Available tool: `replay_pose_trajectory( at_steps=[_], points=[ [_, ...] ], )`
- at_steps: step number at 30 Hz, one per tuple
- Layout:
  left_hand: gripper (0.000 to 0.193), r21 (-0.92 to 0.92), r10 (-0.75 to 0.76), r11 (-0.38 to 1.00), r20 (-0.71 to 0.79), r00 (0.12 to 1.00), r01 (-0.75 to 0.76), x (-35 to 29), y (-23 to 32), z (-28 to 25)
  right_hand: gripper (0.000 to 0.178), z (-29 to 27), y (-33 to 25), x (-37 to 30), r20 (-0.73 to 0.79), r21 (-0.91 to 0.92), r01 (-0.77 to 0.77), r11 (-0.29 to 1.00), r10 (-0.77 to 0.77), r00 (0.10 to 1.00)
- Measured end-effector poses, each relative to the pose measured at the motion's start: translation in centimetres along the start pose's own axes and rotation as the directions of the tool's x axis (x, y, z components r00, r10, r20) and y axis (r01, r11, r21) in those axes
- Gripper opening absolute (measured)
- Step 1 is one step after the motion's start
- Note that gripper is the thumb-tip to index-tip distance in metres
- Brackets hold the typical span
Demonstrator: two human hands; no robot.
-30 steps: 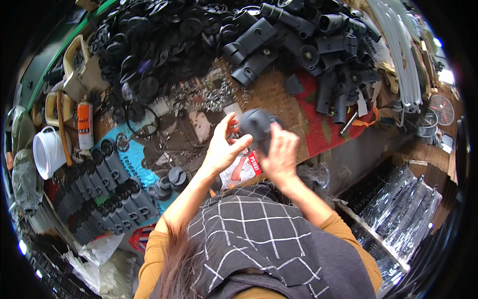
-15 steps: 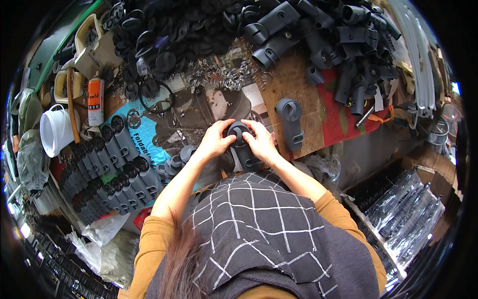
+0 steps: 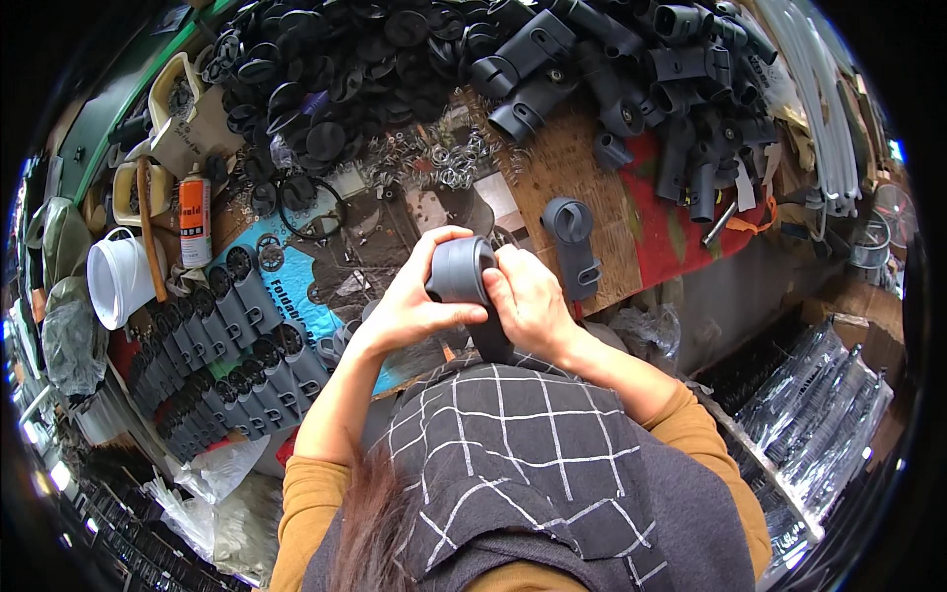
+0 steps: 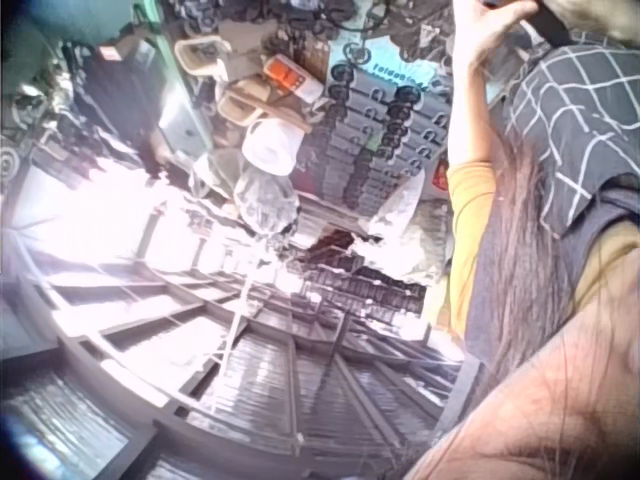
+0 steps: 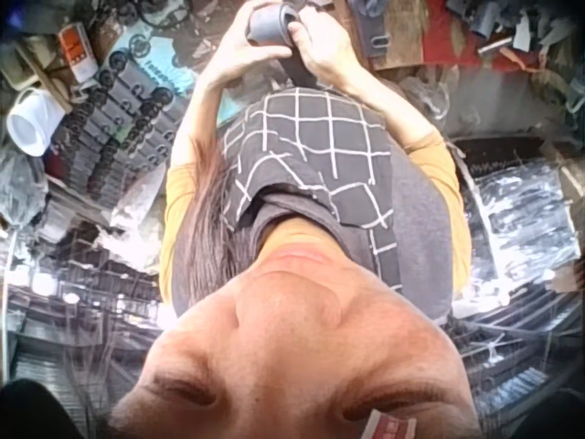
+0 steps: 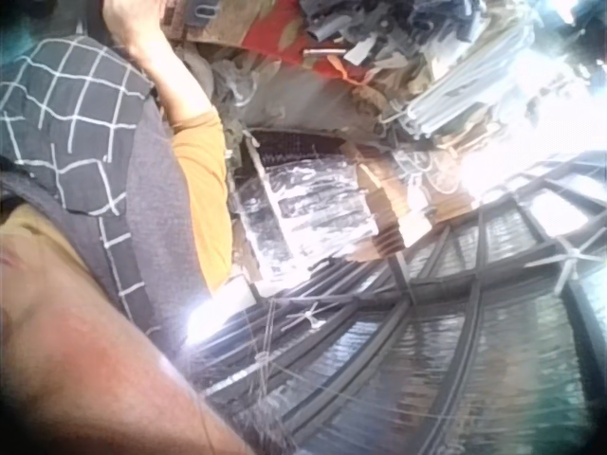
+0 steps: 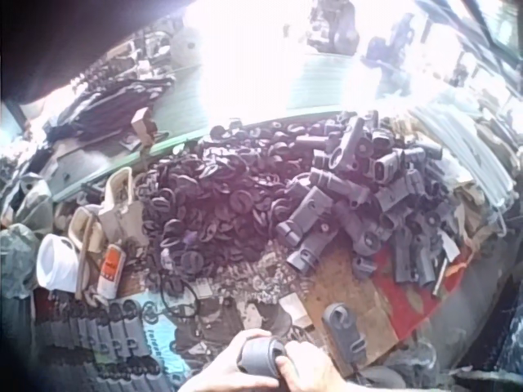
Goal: The person repeatedly picks up small black plastic components and circular inserts from a cluttered workbench, fits the inserts into the components, and places the assembled units aside. The person handles items one at a time, turning them over and pressing parts together by hand.
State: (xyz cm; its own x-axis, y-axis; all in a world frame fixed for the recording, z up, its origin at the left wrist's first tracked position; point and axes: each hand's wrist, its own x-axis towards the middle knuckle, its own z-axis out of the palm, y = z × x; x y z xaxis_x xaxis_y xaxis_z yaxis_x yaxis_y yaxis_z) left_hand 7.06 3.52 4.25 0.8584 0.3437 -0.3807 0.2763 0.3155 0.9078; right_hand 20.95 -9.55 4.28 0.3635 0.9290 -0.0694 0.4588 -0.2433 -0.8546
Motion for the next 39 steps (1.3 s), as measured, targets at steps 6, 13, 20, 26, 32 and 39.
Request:
replay_pose_trajectory(
  at_steps=[6,13,20,26,32,39],
  points=[
    [0.088,0.353,0.222,0.915,-0.03,0.974,-0.198,-1.5,0.6,1.4,0.021,-0.5,-1.1,-0.7,0.055,0.107,0.034,0.994,-0.04,0.998],
    [0.086,0.619,0.502,0.689,-0.03,0.864,-0.378,-1.2,0.6,2.2,0.02,-1.3,-1.8,-0.5,0.194,0.289,-0.36,0.887,0.314,0.929],
    [0.078,0.05,0.275,0.956,-0.494,0.825,-0.289,-0.4,0.5,1.7,0.079,-1.5,-1.4,1.2,0.194,0.414,-0.152,0.897,0.076,0.978],
    [0.079,0.373,0.415,0.897,-0.52,0.747,-0.239,0.3,0.0,1.5,0.076,-0.1,-2.3,-0.6,0.393,0.37,-0.357,0.858,0.203,0.897],
    [0.071,-0.654,-0.191,0.754,-0.305,0.933,-0.06,0.0,-0.6,1.9,0.073,0.6,-1.6,-0.8,0.228,0.162,-0.23,0.959,0.191,0.955],
    [0.047,-0.261,0.071,0.922,-0.613,0.787,-0.287,1.6,-3.1,3.4,0.076,-0.3,-1.4,-0.2,0.264,0.125,-0.327,0.937,0.286,0.921]
  ],
)
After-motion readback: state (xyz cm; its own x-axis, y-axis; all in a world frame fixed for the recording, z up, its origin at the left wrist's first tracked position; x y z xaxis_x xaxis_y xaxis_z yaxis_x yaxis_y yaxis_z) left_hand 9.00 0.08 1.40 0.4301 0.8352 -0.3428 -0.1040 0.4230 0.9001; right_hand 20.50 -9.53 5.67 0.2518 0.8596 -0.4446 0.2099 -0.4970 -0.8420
